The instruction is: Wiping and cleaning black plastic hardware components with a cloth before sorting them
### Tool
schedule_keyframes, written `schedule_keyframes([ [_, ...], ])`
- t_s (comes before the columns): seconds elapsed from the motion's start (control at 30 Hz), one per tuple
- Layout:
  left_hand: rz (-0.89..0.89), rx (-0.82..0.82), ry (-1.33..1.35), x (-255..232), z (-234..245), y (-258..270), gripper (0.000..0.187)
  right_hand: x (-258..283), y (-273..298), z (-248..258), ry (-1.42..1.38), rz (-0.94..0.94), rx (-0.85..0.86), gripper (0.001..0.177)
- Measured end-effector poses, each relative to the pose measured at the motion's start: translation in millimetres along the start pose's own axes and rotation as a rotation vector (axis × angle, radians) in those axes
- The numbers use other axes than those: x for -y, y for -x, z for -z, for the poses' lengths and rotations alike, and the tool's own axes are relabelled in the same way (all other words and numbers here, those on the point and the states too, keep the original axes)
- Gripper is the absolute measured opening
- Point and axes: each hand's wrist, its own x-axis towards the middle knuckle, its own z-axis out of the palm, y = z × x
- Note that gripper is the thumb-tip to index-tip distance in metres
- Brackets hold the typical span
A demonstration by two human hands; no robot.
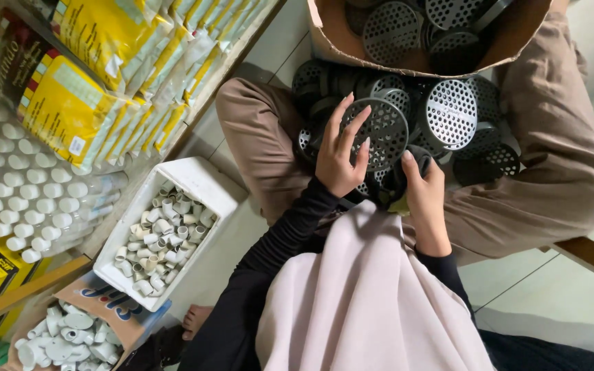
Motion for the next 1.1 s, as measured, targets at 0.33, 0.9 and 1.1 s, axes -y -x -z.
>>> schedule_keyframes([
  [0.33, 0.029, 0.144, 0.022, 10, -18, -4, 0.051, -63, -25, 0, -0.268, -0.384, -0.197, 0.021],
  [0.9, -0.091, 0.327, -0.076, 77, -75, -138, 0.034, -167, 2, 169, -0.65, -0.195, -0.008, 0.027],
  [1.1, 0.131, 0.705, -0.251, 205, -219, -191, 0.064, -158, -18, 162, -1.242, -0.183, 0.212, 0.055],
])
